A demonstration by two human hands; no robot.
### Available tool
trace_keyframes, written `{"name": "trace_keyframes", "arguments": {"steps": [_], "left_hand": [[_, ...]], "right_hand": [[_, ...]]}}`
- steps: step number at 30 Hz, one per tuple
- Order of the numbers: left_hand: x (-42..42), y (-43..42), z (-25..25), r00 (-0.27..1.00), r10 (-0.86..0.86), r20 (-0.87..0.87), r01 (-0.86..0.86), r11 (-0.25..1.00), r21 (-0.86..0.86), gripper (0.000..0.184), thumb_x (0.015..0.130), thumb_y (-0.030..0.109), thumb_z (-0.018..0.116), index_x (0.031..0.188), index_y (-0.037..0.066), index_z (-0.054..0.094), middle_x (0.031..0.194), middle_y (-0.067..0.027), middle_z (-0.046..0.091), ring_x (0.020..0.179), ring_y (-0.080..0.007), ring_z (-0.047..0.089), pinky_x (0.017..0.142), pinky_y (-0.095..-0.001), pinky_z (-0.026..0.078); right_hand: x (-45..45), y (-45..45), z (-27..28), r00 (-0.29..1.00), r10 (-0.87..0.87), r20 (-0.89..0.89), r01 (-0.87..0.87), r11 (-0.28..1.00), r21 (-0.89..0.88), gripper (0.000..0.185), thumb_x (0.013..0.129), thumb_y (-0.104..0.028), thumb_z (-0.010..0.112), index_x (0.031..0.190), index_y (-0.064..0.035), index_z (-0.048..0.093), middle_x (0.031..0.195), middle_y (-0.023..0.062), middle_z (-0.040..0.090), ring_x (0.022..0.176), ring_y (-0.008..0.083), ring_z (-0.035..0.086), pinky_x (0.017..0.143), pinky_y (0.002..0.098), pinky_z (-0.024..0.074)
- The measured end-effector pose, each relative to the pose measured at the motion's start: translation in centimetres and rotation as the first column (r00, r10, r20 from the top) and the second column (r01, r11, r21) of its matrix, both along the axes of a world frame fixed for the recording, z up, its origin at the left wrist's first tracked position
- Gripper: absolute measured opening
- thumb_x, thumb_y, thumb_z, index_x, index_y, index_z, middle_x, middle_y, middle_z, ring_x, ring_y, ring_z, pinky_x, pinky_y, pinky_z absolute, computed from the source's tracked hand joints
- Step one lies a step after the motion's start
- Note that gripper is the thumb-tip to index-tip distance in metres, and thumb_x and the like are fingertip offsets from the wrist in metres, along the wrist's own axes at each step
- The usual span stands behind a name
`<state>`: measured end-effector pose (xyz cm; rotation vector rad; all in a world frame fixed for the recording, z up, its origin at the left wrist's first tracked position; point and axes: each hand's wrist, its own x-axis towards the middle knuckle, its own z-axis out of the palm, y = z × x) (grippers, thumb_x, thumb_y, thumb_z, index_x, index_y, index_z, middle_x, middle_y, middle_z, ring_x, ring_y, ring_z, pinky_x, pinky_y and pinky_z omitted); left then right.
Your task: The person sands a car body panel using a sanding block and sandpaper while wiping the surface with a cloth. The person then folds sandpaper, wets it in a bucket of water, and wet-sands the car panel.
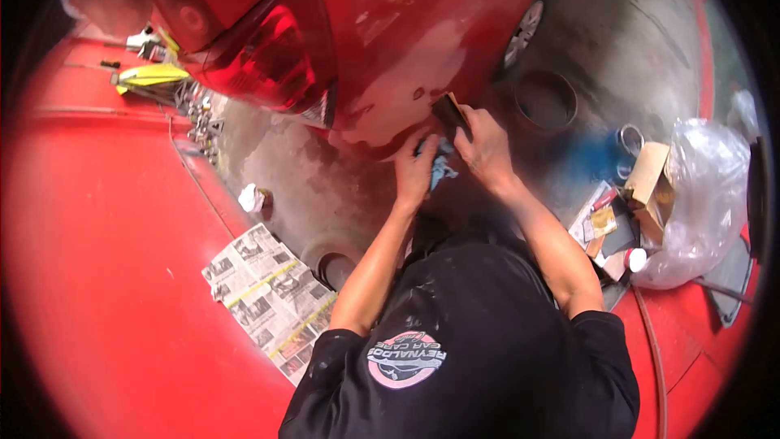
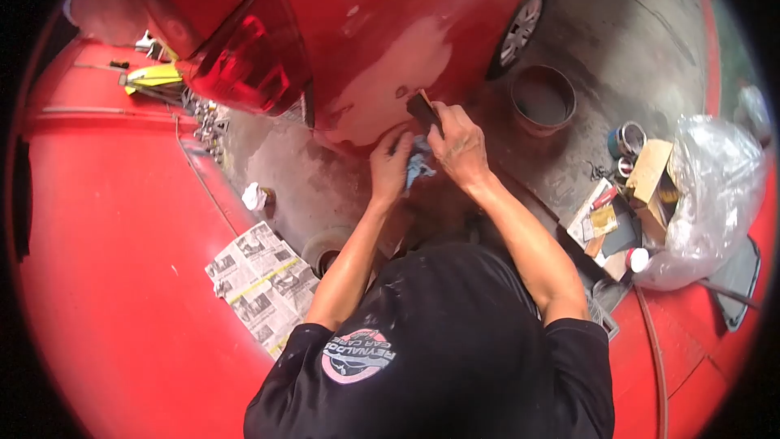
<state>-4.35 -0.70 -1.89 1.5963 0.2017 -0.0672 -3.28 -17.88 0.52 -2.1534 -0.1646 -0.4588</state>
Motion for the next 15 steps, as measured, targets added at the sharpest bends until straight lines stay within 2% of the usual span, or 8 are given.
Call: {"name": "trace_keyframes", "arguments": {"steps": [1, 3, 4, 6, 7, 9, 12, 15], "left_hand": [[0.0, -0.4, -0.2, 1.0, 0.027, 0.004, -0.027, 1.0, 0.004, 0.03, 0.102, 0.019, 0.073, 0.123, -0.002, 0.07, 0.101, -0.0073, 0.074, 0.094, -0.0148, 0.066, 0.087, -0.0313, 0.054], [0.6, -0.7, -0.2, 0.995, -0.033, 0.092, 0.031, 0.999, 0.019, 0.029, 0.103, 0.021, 0.073, 0.122, 0.0, 0.07, 0.102, -0.0059, 0.073, 0.094, -0.0139, 0.064, 0.086, -0.0312, 0.053], [0.5, -0.1, 0.0, 0.995, -0.061, 0.081, 0.062, 0.998, -0.01, 0.038, 0.105, 0.029, 0.073, 0.13, 0.001, 0.069, 0.114, -0.0056, 0.073, 0.098, -0.0114, 0.063, 0.089, -0.0297, 0.053], [0.6, 1.3, -0.9, 0.996, -0.077, 0.034, 0.079, 0.993, -0.089, 0.041, 0.103, 0.031, 0.075, 0.13, 0.002, 0.069, 0.115, -0.0047, 0.073, 0.101, -0.0119, 0.064, 0.09, -0.0305, 0.053], [0.6, 1.9, -0.9, 0.998, -0.047, 0.036, 0.05, 0.995, -0.081, 0.041, 0.103, 0.031, 0.075, 0.13, 0.002, 0.069, 0.115, -0.0047, 0.073, 0.101, -0.0119, 0.064, 0.09, -0.0305, 0.053], [0.3, 2.9, -0.8, 0.993, -0.093, 0.074, 0.107, 0.971, -0.214, 0.046, 0.099, 0.035, 0.08, 0.13, 0.003, 0.069, 0.114, -0.0037, 0.072, 0.102, -0.0127, 0.064, 0.09, -0.0308, 0.054], [-0.1, 4.0, -0.5, 0.994, -0.052, 0.099, 0.072, 0.976, -0.207, 0.054, 0.094, 0.04, 0.084, 0.13, 0.003, 0.069, 0.113, -0.0037, 0.072, 0.101, -0.0131, 0.065, 0.091, -0.0308, 0.054], [-0.9, 5.9, 0.1, 0.993, -0.078, 0.087, 0.094, 0.974, -0.206, 0.055, 0.092, 0.037, 0.086, 0.131, 0.002, 0.068, 0.113, -0.0048, 0.072, 0.101, -0.0136, 0.066, 0.091, -0.0309, 0.055]], "right_hand": [[-0.2, 0.5, 0.3, 0.998, 0.053, 0.038, -0.053, 0.999, -0.003, 0.045, 0.087, -0.005, 0.068, 0.131, -0.0001, 0.063, 0.108, 0.0215, 0.066, 0.1, 0.0419, 0.068, 0.083, 0.048, 0.0566], [-0.3, 1.6, 1.1, 0.993, 0.099, 0.061, -0.096, 0.995, -0.041, 0.047, 0.086, -0.005, 0.068, 0.132, -0.0003, 0.062, 0.108, 0.021, 0.066, 0.1, 0.0416, 0.068, 0.084, 0.0481, 0.0567], [-0.3, 2.1, 1.5, 0.99, 0.116, 0.077, -0.109, 0.99, -0.085, 0.049, 0.085, -0.005, 0.068, 0.133, -0.0006, 0.062, 0.108, 0.0204, 0.066, 0.1, 0.0413, 0.068, 0.084, 0.0482, 0.0568], [0.0, 2.5, 2.2, 0.977, 0.188, 0.104, -0.183, 0.982, -0.053, 0.053, 0.084, -0.004, 0.068, 0.136, -0.0016, 0.062, 0.108, 0.0199, 0.065, 0.1, 0.0413, 0.068, 0.085, 0.0481, 0.0569], [-0.1, 2.8, 2.3, 0.967, 0.246, 0.059, -0.243, 0.968, -0.063, 0.053, 0.084, -0.003, 0.068, 0.137, -0.0026, 0.062, 0.108, 0.0201, 0.065, 0.1, 0.0413, 0.068, 0.085, 0.0479, 0.0569], [-0.5, 3.5, 2.8, 0.951, 0.309, -0.007, -0.309, 0.95, -0.048, 0.054, 0.084, -0.001, 0.066, 0.138, -0.0053, 0.064, 0.109, 0.0201, 0.065, 0.1, 0.0414, 0.067, 0.085, 0.0475, 0.057], [-0.3, 4.4, 3.3, 0.928, 0.37, -0.053, -0.371, 0.928, -0.027, 0.056, 0.084, 0.0, 0.065, 0.14, -0.0074, 0.064, 0.109, 0.0199, 0.065, 0.099, 0.0413, 0.067, 0.084, 0.0475, 0.0564], [-0.5, 5.2, 4.1, 0.88, 0.46, -0.118, -0.463, 0.886, 0.003, 0.056, 0.085, -0.001, 0.064, 0.141, -0.0083, 0.065, 0.107, 0.0192, 0.065, 0.097, 0.0414, 0.067, 0.083, 0.0467, 0.0557]]}}
